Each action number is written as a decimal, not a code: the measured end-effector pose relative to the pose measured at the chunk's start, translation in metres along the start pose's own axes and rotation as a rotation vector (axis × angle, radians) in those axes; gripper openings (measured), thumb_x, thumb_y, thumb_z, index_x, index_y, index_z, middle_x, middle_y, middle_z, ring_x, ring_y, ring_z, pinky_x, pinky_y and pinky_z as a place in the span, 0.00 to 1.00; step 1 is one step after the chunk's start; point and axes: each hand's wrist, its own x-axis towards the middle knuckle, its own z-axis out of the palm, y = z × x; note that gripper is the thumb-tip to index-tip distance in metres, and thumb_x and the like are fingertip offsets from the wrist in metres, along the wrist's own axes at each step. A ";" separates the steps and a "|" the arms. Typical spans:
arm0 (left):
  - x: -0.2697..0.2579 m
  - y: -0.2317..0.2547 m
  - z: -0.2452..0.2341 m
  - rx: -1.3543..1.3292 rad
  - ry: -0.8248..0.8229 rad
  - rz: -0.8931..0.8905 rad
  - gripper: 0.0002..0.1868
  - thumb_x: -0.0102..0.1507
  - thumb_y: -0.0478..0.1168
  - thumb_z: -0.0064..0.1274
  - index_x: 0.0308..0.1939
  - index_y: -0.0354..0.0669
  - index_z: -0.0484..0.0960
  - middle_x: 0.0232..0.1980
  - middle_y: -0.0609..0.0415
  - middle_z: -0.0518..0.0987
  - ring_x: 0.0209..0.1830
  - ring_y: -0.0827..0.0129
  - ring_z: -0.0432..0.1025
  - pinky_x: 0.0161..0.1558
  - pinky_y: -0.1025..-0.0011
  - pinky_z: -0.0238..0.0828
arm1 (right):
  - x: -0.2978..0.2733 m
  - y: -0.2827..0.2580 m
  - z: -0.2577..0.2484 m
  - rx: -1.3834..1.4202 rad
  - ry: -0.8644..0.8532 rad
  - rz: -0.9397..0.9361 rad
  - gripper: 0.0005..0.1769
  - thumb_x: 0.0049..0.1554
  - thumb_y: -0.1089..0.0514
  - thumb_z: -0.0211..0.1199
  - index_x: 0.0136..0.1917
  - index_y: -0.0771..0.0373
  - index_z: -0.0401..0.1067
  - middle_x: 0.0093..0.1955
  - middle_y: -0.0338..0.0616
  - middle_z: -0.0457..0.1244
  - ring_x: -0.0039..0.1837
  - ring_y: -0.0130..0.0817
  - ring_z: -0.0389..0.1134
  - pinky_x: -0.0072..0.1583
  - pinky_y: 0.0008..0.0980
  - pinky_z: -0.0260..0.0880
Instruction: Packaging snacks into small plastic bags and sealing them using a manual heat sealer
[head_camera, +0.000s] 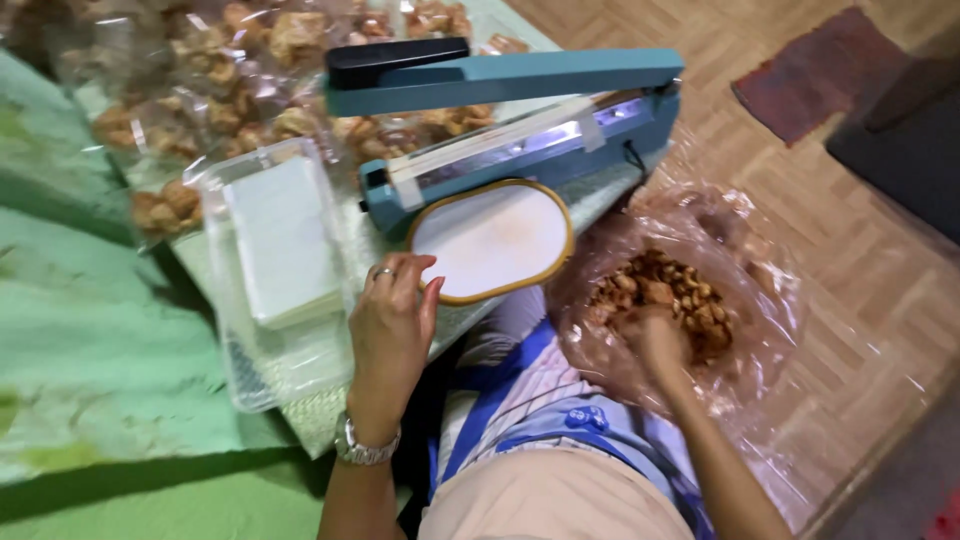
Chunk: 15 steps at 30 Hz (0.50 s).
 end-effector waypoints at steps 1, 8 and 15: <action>0.001 -0.006 -0.001 0.046 -0.018 -0.033 0.11 0.61 0.37 0.54 0.48 0.43 0.78 0.43 0.50 0.74 0.43 0.52 0.72 0.41 0.57 0.71 | 0.001 0.012 -0.005 0.120 0.168 0.174 0.22 0.50 0.47 0.64 0.51 0.65 0.76 0.47 0.61 0.68 0.53 0.61 0.70 0.52 0.53 0.72; -0.011 -0.077 -0.060 0.539 -0.079 -0.265 0.22 0.57 0.36 0.57 0.55 0.46 0.76 0.52 0.47 0.71 0.50 0.50 0.66 0.43 0.55 0.71 | -0.026 0.058 -0.016 0.107 0.198 0.172 0.24 0.58 0.46 0.52 0.61 0.61 0.67 0.67 0.55 0.57 0.60 0.56 0.64 0.54 0.58 0.67; -0.029 -0.103 -0.051 0.389 -0.185 -0.314 0.14 0.55 0.28 0.60 0.44 0.35 0.78 0.45 0.46 0.75 0.37 0.55 0.74 0.33 0.66 0.80 | 0.003 0.162 0.105 -0.258 0.039 0.204 0.26 0.53 0.39 0.54 0.56 0.59 0.66 0.53 0.59 0.61 0.51 0.64 0.69 0.59 0.56 0.65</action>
